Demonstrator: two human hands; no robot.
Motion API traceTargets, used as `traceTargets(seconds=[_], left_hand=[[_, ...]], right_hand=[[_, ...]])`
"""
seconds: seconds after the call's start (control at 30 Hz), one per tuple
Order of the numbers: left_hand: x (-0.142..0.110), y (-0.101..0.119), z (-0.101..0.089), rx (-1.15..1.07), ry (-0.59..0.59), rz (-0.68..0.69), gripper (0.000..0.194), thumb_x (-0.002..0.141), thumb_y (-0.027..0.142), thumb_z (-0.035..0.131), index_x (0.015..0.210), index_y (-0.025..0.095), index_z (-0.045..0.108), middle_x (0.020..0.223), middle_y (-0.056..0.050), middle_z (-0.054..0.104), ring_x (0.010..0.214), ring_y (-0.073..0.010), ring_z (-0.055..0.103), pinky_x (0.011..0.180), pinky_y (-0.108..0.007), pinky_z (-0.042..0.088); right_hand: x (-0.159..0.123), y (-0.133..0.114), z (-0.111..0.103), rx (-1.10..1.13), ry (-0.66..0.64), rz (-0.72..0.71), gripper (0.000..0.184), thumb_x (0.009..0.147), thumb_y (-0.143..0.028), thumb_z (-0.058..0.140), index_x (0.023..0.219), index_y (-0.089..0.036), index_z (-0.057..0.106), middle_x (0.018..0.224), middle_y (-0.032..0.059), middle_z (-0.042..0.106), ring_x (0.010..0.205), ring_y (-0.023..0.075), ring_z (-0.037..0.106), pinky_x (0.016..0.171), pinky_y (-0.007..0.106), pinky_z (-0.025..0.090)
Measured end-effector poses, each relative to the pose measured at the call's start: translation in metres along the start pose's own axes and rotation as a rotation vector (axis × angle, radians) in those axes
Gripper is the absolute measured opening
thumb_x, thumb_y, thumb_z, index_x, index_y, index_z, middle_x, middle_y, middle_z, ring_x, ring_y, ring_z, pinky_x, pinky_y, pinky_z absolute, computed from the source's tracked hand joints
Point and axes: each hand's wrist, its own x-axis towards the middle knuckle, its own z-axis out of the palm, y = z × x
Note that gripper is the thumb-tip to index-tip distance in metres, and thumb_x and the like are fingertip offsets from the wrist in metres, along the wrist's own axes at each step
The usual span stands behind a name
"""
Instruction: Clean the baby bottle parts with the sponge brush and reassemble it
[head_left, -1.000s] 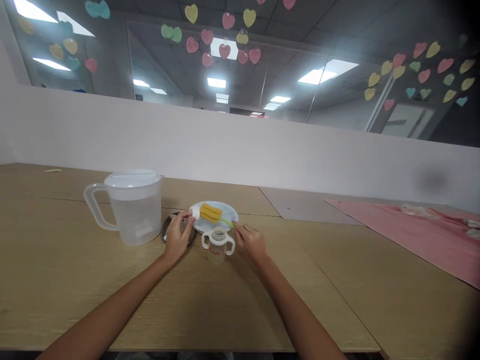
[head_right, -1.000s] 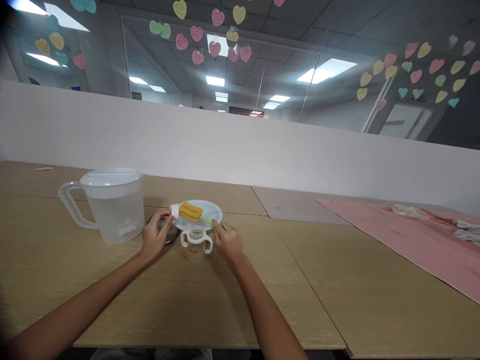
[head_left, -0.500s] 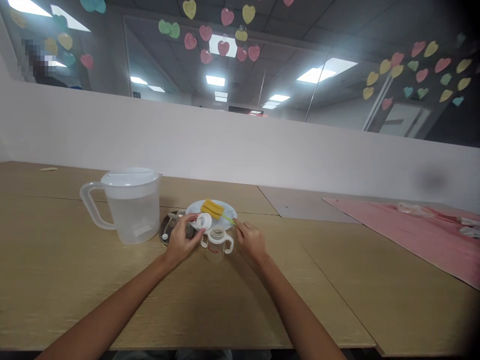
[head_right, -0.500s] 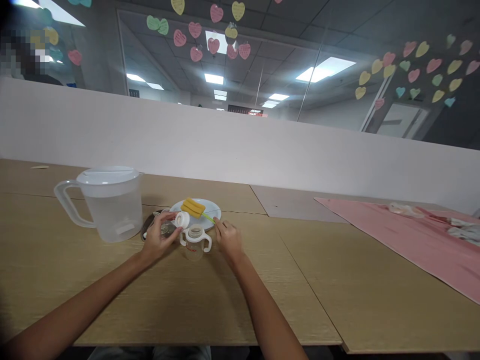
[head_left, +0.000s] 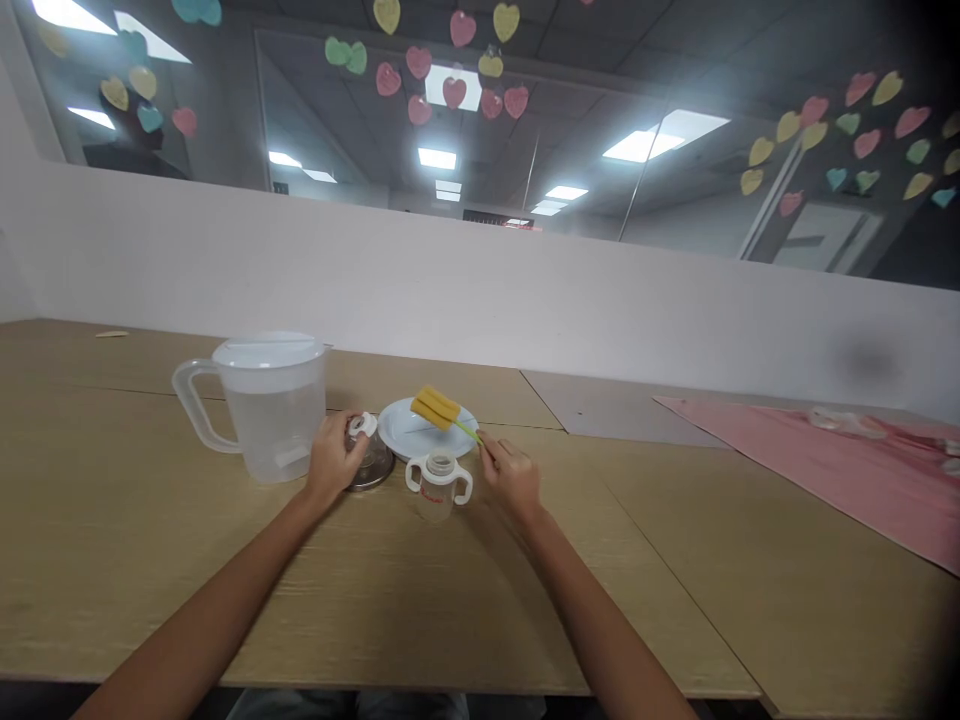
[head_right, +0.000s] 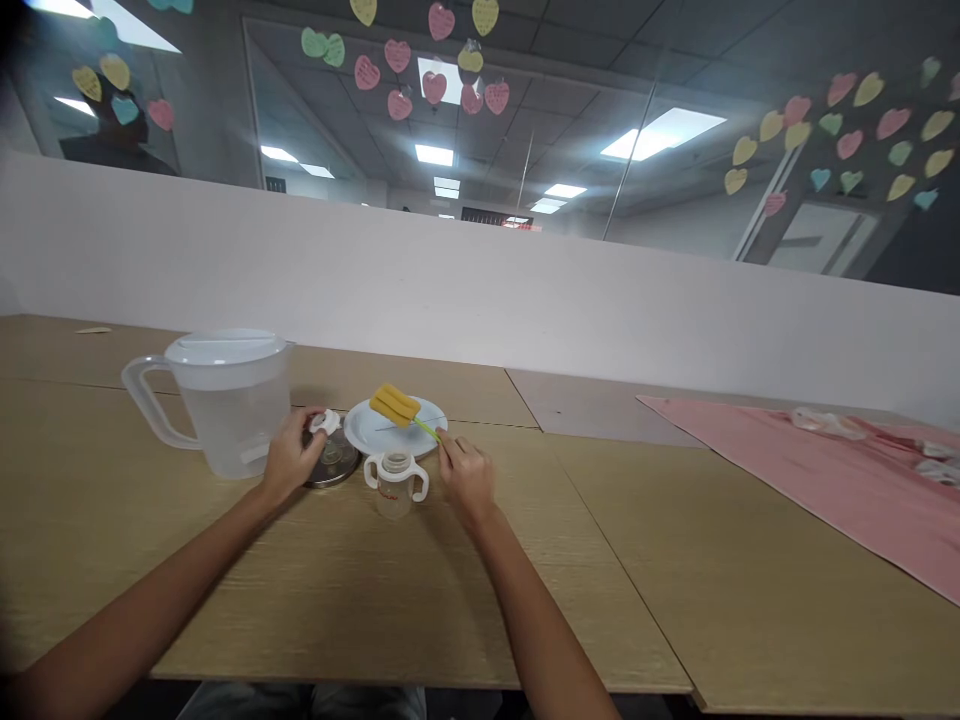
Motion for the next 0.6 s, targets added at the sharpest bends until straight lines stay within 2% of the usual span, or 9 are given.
traceTargets(seconds=[0.17, 0.37, 0.5, 0.6], left_hand=[[-0.006, -0.002, 0.005, 0.21, -0.227, 0.062, 0.031, 0.077, 0.027, 0.043, 0.1, 0.013, 0.057, 0.094, -0.011, 0.062, 0.09, -0.0263, 0.054, 0.085, -0.039, 0.042], [-0.01, -0.011, 0.015, 0.339, -0.39, -0.043, 0.031, 0.077, 0.03, 0.045, 0.099, 0.012, 0.058, 0.094, -0.012, 0.064, 0.093, -0.0274, 0.058, 0.084, -0.036, 0.043], [-0.013, -0.014, 0.017, 0.363, -0.412, -0.071, 0.032, 0.077, 0.033, 0.047, 0.098, 0.013, 0.058, 0.091, -0.013, 0.065, 0.088, -0.0281, 0.06, 0.077, -0.035, 0.045], [-0.01, -0.008, 0.013, 0.338, -0.305, -0.04, 0.033, 0.077, 0.034, 0.049, 0.102, 0.014, 0.058, 0.093, -0.013, 0.065, 0.089, -0.0292, 0.06, 0.076, -0.038, 0.045]], right_hand=[[0.0, -0.001, 0.0, -0.002, -0.046, 0.015, 0.031, 0.092, -0.024, 0.04, 0.108, -0.019, 0.067, 0.064, 0.0026, 0.063, 0.055, 0.0094, 0.054, 0.053, 0.021, 0.033], [-0.002, -0.001, 0.002, -0.007, -0.074, 0.036, 0.03, 0.09, -0.023, 0.042, 0.104, -0.019, 0.068, 0.065, 0.0035, 0.063, 0.056, 0.0093, 0.054, 0.053, 0.02, 0.033], [-0.002, -0.002, 0.003, -0.002, -0.105, 0.046, 0.029, 0.09, -0.023, 0.043, 0.105, -0.019, 0.067, 0.067, 0.0033, 0.064, 0.057, 0.0096, 0.055, 0.053, 0.021, 0.032], [-0.002, -0.002, 0.003, -0.01, -0.122, 0.062, 0.029, 0.09, -0.023, 0.043, 0.104, -0.02, 0.068, 0.066, 0.0033, 0.064, 0.058, 0.0099, 0.056, 0.053, 0.021, 0.032]])
